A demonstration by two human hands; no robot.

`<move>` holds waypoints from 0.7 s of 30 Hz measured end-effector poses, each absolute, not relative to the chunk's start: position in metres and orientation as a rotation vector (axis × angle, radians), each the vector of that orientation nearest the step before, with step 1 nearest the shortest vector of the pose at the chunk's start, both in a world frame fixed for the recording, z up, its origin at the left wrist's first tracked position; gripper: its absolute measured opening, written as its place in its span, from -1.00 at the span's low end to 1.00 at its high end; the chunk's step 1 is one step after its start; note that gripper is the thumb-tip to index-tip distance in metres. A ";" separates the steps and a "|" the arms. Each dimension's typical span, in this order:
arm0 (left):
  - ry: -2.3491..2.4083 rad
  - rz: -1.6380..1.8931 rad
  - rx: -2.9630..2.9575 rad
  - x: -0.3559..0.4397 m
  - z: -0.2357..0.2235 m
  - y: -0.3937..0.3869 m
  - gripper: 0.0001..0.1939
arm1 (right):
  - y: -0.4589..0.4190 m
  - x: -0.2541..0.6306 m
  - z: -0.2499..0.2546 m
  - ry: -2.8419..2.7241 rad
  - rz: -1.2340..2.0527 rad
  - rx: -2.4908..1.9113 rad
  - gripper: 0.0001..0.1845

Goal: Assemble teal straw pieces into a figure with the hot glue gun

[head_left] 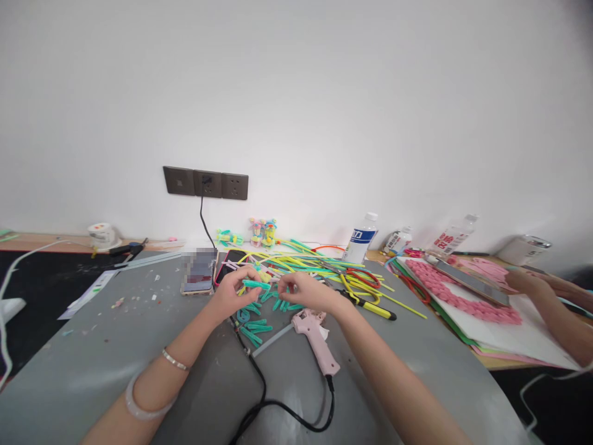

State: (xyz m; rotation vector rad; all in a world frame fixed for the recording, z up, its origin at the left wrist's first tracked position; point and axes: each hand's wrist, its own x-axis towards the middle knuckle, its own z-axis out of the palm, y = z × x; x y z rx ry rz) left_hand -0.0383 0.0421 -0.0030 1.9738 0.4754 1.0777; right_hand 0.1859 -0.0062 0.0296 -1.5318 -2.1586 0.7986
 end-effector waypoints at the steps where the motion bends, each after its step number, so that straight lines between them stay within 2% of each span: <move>1: 0.463 1.077 1.970 -0.038 -0.003 0.042 -0.96 | -0.004 0.192 0.032 -2.111 0.830 -1.542 -0.93; 8: 0.482 1.046 1.845 -0.035 -0.005 0.042 -0.90 | -0.002 0.217 0.041 -1.878 1.167 -1.488 -0.65; 12: 0.517 1.020 1.711 -0.028 -0.005 0.038 -0.82 | -0.008 0.212 0.050 -1.829 1.253 -1.438 -0.57; 17: 0.534 0.897 1.764 -0.022 -0.003 0.028 -0.84 | -0.020 0.204 0.069 -1.844 1.223 -1.351 -0.57; 21: 0.581 0.778 1.780 -0.020 -0.005 0.020 -0.84 | -0.028 0.193 0.079 -1.915 1.190 -1.359 -0.68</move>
